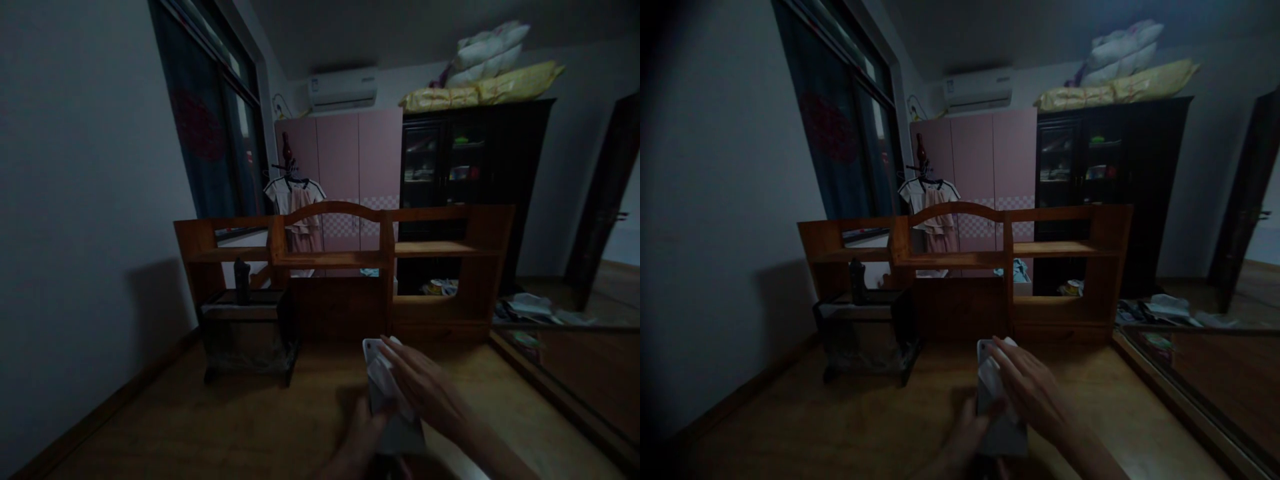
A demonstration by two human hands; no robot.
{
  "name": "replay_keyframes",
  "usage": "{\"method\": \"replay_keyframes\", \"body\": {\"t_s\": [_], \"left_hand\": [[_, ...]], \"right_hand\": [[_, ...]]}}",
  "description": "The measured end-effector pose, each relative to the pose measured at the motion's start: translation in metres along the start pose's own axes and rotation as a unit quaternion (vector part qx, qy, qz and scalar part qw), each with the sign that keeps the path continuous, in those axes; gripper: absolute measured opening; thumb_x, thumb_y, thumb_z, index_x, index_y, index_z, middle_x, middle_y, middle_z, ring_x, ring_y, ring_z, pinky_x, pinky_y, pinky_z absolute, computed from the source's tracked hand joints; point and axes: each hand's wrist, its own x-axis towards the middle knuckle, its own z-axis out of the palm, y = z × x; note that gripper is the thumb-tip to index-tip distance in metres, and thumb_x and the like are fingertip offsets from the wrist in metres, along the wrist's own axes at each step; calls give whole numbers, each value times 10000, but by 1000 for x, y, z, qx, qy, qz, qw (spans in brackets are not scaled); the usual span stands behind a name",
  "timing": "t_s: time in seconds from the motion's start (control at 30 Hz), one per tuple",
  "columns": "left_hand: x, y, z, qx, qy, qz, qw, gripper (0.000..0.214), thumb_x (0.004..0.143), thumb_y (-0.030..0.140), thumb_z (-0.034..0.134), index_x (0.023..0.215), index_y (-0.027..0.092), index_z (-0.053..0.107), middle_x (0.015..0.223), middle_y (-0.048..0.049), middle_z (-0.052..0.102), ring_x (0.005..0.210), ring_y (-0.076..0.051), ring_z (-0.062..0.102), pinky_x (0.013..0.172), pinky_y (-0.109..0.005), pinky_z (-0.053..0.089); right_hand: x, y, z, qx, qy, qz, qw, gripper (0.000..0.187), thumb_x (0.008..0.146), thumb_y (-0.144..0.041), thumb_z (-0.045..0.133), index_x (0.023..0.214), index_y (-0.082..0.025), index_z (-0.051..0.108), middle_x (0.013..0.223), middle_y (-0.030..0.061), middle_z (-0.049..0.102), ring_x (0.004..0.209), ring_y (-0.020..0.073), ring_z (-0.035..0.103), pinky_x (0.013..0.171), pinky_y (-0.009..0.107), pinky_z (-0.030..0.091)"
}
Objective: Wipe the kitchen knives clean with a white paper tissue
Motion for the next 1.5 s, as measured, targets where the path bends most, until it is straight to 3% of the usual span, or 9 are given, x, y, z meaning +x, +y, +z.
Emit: {"method": "replay_keyframes", "body": {"t_s": [0.07, 0.17, 0.33, 0.47, 0.73, 0.9, 1.13, 1.5], "left_hand": [[-2, 3, 1, 2, -15, 26, 1000, 634, 631, 534, 737, 1043, 62, 637, 983, -156, 683, 895, -284, 643, 754, -324, 488], [-5, 6, 3, -11, -24, 26, 999, 656, 639, 516, 741, 1112, 80, 615, 1076, -161, 661, 991, -304, 617, 839, -355, 471], [-10, 7, 7, -46, -91, 31, 994, 685, 664, 511, 728, 1178, 82, 581, 1094, -162, 652, 1038, -319, 598, 900, -403, 440], [-11, 8, 7, -24, -144, 47, 988, 584, 714, 422, 721, 1166, 80, 578, 1115, -157, 649, 1032, -307, 603, 888, -406, 447], [-2, 3, -4, 42, -111, 53, 992, 539, 647, 331, 786, 1089, 72, 618, 1053, -147, 674, 962, -290, 624, 819, -363, 483], [1, 6, -9, 37, -122, 6, 992, 546, 610, 285, 812, 1075, 68, 624, 1052, -154, 673, 936, -272, 632, 816, -359, 482], [4, 7, -11, 37, -137, -27, 989, 525, 531, 226, 847, 997, 71, 662, 945, -127, 699, 839, -238, 646, 773, -338, 492], [-4, 19, -11, 62, -188, -37, 980, 480, 553, 232, 825, 990, 96, 681, 942, -95, 696, 867, -235, 638, 802, -344, 482]], "right_hand": [[-6, 7, 26, 28, -37, 10, 999, 516, 920, -190, 414, 1424, -261, 326, 1480, 54, 338, 1346, 255, 334, 1079, 467, 362], [-14, 12, 43, 89, -62, 65, 992, 500, 943, -278, 406, 1431, -297, 298, 1516, 20, 245, 1387, 261, 224, 1103, 492, 303], [-22, 14, 44, 201, -69, 139, 967, 458, 957, -360, 382, 1411, -321, 335, 1503, 0, 267, 1390, 255, 206, 1116, 513, 246], [-22, 13, 48, 215, -84, 149, 962, 456, 960, -367, 379, 1411, -320, 331, 1500, -9, 276, 1395, 237, 195, 1133, 505, 212], [-19, 4, 42, 180, -79, 136, 971, 511, 974, -343, 331, 1460, -300, 180, 1531, -31, 184, 1417, 203, 99, 1162, 466, 153], [-20, 2, 41, 186, -95, 131, 969, 530, 970, -359, 339, 1465, -312, 155, 1539, -33, 163, 1420, 215, 68, 1161, 481, 127], [-25, -1, 52, 235, -24, 199, 951, 587, 938, -370, 425, 1456, -264, 172, 1537, 40, 193, 1404, 210, 182, 1144, 430, 234], [-20, -3, 37, 239, -7, 168, 956, 310, 925, -331, 452, 1203, -245, 559, 1461, 41, 375, 1366, 242, 293, 1115, 443, 298]]}}
